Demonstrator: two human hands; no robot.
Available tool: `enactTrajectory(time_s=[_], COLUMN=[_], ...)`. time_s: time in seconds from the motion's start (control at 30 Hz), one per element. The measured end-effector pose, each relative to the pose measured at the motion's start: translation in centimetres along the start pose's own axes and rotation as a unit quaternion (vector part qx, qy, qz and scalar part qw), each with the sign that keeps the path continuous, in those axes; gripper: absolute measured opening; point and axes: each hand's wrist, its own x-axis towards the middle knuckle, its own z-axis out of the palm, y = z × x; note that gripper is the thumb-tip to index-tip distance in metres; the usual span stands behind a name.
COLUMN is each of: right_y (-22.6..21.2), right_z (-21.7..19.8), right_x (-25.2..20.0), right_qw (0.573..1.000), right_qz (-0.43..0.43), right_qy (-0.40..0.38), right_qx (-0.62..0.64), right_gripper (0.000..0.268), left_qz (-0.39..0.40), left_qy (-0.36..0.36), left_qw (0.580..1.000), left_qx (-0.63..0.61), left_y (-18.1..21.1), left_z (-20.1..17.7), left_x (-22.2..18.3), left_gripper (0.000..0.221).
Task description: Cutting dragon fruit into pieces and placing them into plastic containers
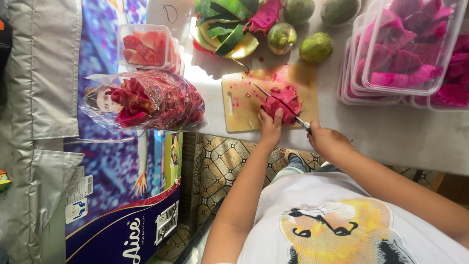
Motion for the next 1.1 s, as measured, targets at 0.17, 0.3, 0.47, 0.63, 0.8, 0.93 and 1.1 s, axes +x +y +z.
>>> enactTrajectory(time_s=[0.17,0.3,0.47,0.63,0.8,0.93,1.1], right_y=[0.5,1.3,2.6,2.5,3.2,3.7,4.4], right_z=[3.9,4.0,0.9,-0.4,-0.1,0.0,0.4], right_x=[3.3,4.1,2.4,1.4,1.2,1.4,1.4], right_qw=[0.999,0.996,0.995,0.996,0.999,1.000,0.999], right_qz=[0.001,0.001,-0.025,-0.030,-0.021,-0.015,-0.001], right_qy=[-0.001,-0.035,-0.029,-0.032,-0.017,-0.003,0.032], right_qx=[0.039,0.077,0.095,0.072,0.040,0.011,0.042], right_gripper=[0.030,0.032,0.033,0.032,0.030,0.028,0.030], left_qz=[0.012,-0.004,-0.101,-0.169,-0.161,-0.150,-0.110], left_qy=[-0.003,-0.018,-0.018,0.046,0.119,0.137,0.094], left_qw=[1.000,0.998,0.979,0.978,0.978,0.979,0.987], left_qx=[0.002,-0.056,-0.179,-0.116,-0.054,-0.029,0.077], left_y=[1.2,1.6,6.1,2.7,1.2,5.1,5.5], left_z=[-0.5,-1.4,-3.8,-4.7,-3.7,-4.1,-3.6], left_x=[-0.8,-1.9,-4.9,-4.8,-3.6,-4.2,-3.5], left_gripper=[0.087,0.094,0.084,0.093,0.059,0.053,0.061])
